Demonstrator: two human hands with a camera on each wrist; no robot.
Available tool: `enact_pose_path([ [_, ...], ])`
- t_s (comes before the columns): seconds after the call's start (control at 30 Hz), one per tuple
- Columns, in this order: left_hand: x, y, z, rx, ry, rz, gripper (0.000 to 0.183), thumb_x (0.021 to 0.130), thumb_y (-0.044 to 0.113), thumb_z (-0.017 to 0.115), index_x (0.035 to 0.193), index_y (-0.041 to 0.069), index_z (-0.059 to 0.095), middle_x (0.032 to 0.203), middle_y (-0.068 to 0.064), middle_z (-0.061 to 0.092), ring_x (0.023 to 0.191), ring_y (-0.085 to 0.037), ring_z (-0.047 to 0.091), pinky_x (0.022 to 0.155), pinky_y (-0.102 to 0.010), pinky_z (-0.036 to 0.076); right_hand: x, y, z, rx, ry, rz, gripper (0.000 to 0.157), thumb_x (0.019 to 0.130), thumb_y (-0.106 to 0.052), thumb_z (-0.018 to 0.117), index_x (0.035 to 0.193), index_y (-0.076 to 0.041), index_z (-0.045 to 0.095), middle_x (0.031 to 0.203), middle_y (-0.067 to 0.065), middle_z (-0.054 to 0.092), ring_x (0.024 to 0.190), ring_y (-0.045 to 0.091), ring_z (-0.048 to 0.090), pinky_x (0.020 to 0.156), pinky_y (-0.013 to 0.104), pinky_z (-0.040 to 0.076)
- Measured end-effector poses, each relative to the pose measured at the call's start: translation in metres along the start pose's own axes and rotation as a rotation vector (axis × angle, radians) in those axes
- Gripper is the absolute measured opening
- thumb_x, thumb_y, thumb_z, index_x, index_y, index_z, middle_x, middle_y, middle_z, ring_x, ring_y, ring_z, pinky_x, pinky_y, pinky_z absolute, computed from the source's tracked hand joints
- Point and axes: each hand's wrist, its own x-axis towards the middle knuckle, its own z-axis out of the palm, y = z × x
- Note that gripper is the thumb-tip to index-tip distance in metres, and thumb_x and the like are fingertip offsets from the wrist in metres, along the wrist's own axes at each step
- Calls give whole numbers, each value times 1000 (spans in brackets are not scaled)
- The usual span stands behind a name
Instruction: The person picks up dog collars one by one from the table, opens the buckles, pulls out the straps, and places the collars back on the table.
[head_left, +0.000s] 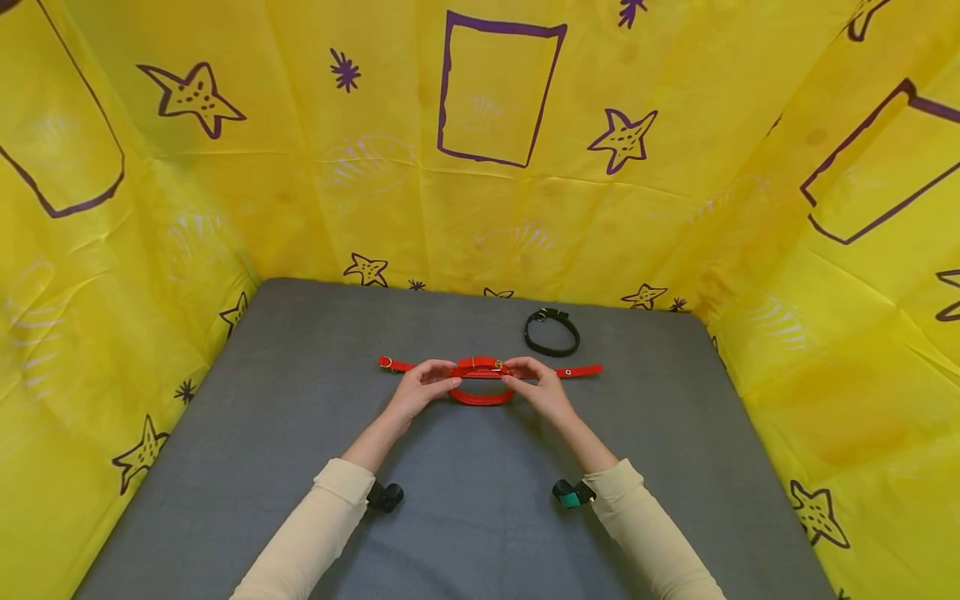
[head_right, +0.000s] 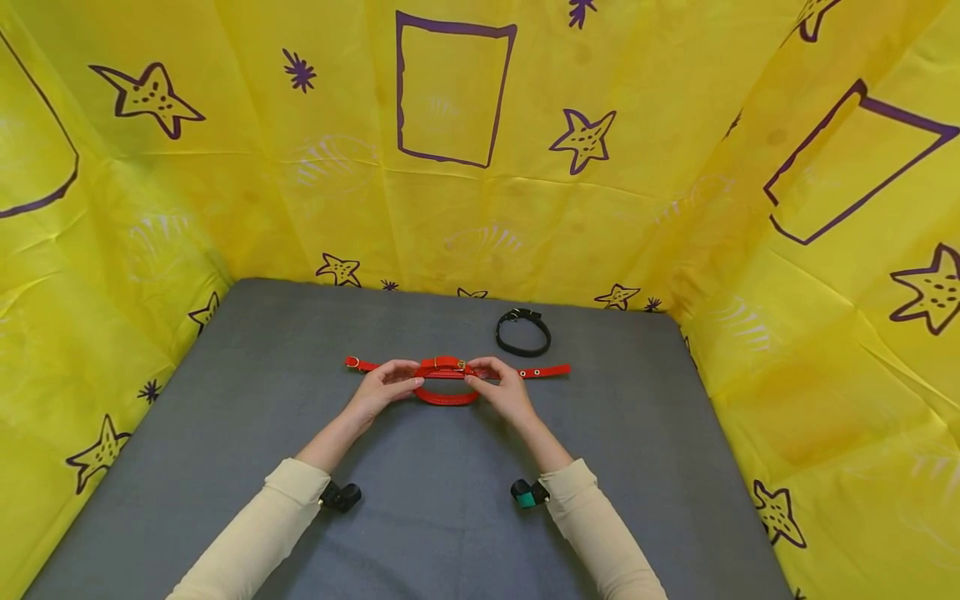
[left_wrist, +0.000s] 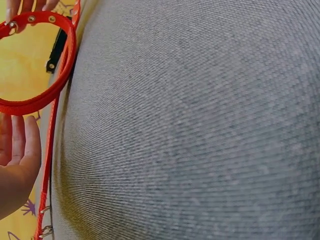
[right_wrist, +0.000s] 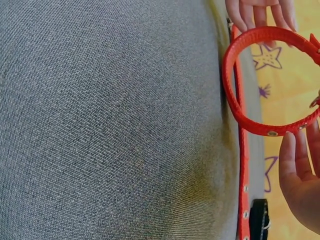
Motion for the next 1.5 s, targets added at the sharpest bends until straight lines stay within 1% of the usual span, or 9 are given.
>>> enact_pose_path([
  [0.07, 1, 1, 0, 33, 0, 9, 38, 88, 10, 73, 122, -2, 62, 115, -13, 64, 101, -22, 61, 88, -33, 51, -4, -10, -1, -7, -3, -10, 25, 89, -8, 71, 112, 2, 66, 105, 16, 66, 95, 21, 59, 85, 34, 48],
  [0.17, 10, -11, -2, 78, 6, 33, 40, 87, 16, 75, 123, 2, 63, 118, -13, 64, 107, -26, 59, 84, -26, 49, 0, 0, 0, 2, 4, -9, 25, 89, -9, 72, 112, 1, 67, 104, 13, 67, 96, 20, 59, 85, 33, 48],
  [0.3, 22, -27, -4, 126, 15, 51, 42, 85, 23, 78, 122, 7, 65, 119, -9, 64, 109, -24, 59, 86, -29, 49, 6, 22, 2, 19, 24, -5, 26, 88, -13, 74, 111, -4, 68, 104, 9, 68, 96, 20, 60, 84, 31, 48],
  [0.57, 26, -26, -2, 173, 8, 70, 42, 85, 27, 78, 122, 10, 66, 119, -7, 65, 108, -24, 58, 87, -34, 49, 5, 21, 3, 14, 32, -15, 22, 87, -13, 74, 108, -7, 69, 101, 5, 68, 96, 20, 61, 82, 32, 49],
  [0.9, 25, -26, -1, 158, 4, 51, 41, 86, 24, 77, 122, 9, 66, 118, -8, 65, 107, -23, 59, 85, -29, 49, 5, 16, 2, 18, 16, 10, 26, 88, -13, 74, 112, -5, 68, 106, 10, 67, 99, 23, 60, 82, 32, 49],
  [1.17, 23, -24, 2, 157, 0, 70, 42, 86, 19, 76, 124, 4, 64, 117, -11, 65, 107, -27, 59, 87, -32, 48, -7, -24, 0, 18, -23, -3, 31, 89, -8, 72, 116, 3, 64, 109, 19, 66, 99, 27, 61, 76, 26, 51],
  [1.27, 23, -24, 3, 165, -2, 68, 41, 86, 21, 76, 123, 5, 65, 116, -9, 66, 106, -26, 59, 86, -32, 48, -8, -28, 1, 9, -22, -8, 30, 88, -7, 72, 116, 4, 64, 108, 20, 66, 98, 28, 61, 75, 26, 51],
  [1.33, 22, -23, 3, 169, 1, 64, 41, 85, 22, 77, 122, 8, 66, 116, -8, 66, 106, -25, 58, 86, -32, 48, -8, -28, 2, 4, -16, -18, 29, 88, -7, 72, 114, 4, 65, 107, 19, 66, 97, 28, 62, 74, 27, 50],
  [1.5, 20, -22, 3, 195, 5, 90, 37, 84, 25, 79, 117, 12, 69, 115, -4, 66, 105, -24, 58, 87, -36, 48, 0, -5, 5, 18, -6, -18, 28, 87, -10, 74, 113, 0, 67, 105, 16, 67, 95, 28, 62, 72, 27, 50],
])
